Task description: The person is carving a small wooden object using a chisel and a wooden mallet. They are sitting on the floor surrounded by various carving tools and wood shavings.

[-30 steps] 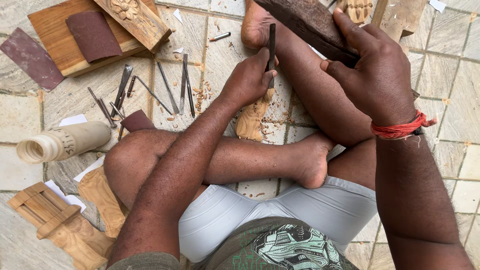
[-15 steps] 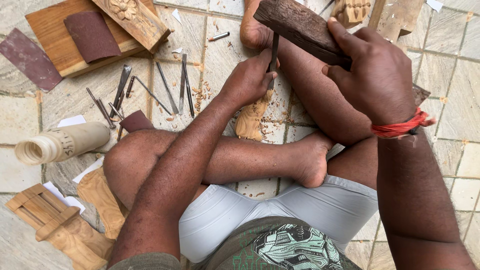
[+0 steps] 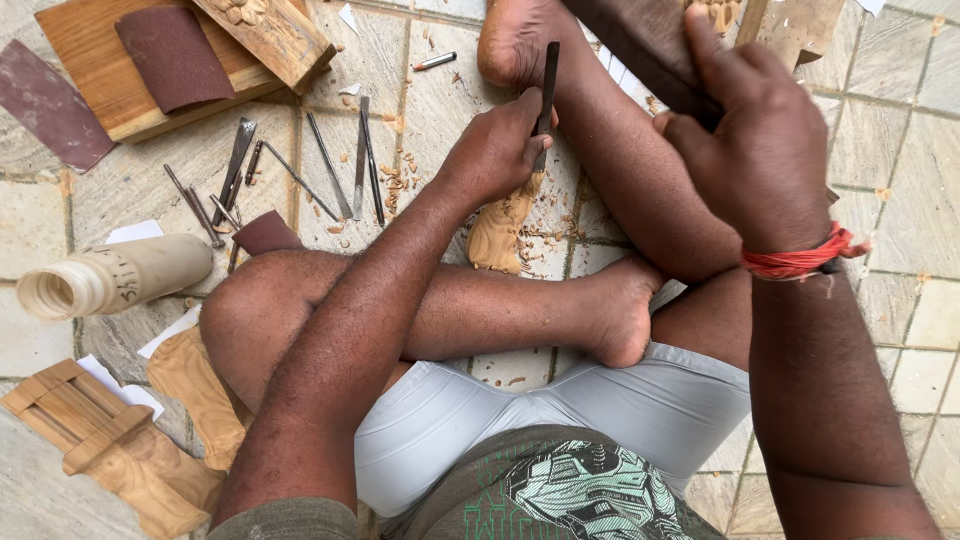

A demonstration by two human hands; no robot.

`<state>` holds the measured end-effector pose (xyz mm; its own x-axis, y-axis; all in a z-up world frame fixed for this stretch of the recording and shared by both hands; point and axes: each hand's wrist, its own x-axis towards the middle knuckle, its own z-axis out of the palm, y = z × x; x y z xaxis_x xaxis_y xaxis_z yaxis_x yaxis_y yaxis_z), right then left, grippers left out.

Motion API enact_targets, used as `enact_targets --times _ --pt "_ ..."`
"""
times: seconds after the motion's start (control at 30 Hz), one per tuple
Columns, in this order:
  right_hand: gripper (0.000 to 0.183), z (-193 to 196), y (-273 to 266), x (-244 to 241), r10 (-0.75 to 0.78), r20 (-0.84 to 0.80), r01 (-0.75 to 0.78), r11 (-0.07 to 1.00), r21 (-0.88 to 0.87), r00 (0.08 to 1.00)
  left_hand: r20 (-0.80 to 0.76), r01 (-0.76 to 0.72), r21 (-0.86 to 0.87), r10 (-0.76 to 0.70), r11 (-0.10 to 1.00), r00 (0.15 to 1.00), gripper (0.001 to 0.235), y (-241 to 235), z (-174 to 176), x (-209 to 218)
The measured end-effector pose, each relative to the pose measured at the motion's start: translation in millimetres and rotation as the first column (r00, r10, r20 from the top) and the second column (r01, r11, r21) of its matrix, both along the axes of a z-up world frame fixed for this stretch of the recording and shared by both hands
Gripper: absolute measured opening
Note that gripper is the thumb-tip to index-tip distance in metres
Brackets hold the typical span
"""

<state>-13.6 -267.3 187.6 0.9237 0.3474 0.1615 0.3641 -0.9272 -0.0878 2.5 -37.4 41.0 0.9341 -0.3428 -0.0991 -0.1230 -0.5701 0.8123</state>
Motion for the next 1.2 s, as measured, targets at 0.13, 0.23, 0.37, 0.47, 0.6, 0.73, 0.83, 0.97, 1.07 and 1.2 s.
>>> enact_targets --times 0.13,0.23,0.37,0.47,0.6,0.73,0.83,0.97,1.07,1.2 --pt "0.077 -1.3 -1.5 -1.0 0.054 -0.039 -0.057 0.996 -0.065 0.998 0.048 0.008 -0.005 -0.008 1.000 0.999 0.023 2.4 3.3 4.2" --pt "0.077 -6.8 -3.8 -3.2 0.028 -0.034 -0.028 1.000 0.003 0.999 0.048 0.004 -0.039 -0.002 0.999 0.999 0.024 2.9 0.5 1.4" --pt "0.077 -9.3 -7.1 -3.7 0.031 -0.082 -0.033 0.999 -0.020 0.996 0.033 0.012 -0.017 -0.011 1.000 0.999 0.023 2.7 1.1 1.9" --pt "0.074 -7.8 -7.7 -2.9 0.047 -0.051 -0.047 0.999 0.001 0.998 0.040 0.020 -0.032 -0.019 0.999 0.999 0.024 3.0 0.4 4.4" --pt "0.079 -7.1 -5.8 -8.5 0.005 -0.005 -0.005 1.000 -0.010 1.000 0.051 0.049 -0.022 -0.048 0.999 0.998 0.022 3.0 -5.9 -0.8" --pt "0.079 -2.2 -5.5 -11.6 0.038 -0.079 -0.032 0.997 0.070 0.996 0.123 0.056 -0.054 -0.049 0.997 0.991 0.025 2.6 -6.1 3.3" --pt "0.077 -6.1 -3.4 -16.3 0.034 -0.045 -0.028 0.992 0.122 0.998 0.163 0.079 -0.034 -0.073 0.996 0.984 0.026 4.8 -9.7 -2.8" --pt "0.078 -7.5 -6.8 -20.2 0.017 -0.058 -0.017 1.000 0.000 0.998 0.069 0.090 0.001 -0.090 0.996 0.994 0.027 2.8 -5.8 -0.4" --pt "0.080 -7.6 -6.7 -22.1 0.007 -0.069 0.000 0.994 0.107 0.998 0.122 0.071 0.002 -0.071 0.997 0.990 0.025 6.8 -4.2 -1.9" --pt "0.076 -7.2 -3.6 -27.6 0.009 0.013 -0.012 0.978 0.208 1.000 0.171 0.086 0.014 -0.087 0.996 0.981 0.027 7.5 -4.5 -5.7"
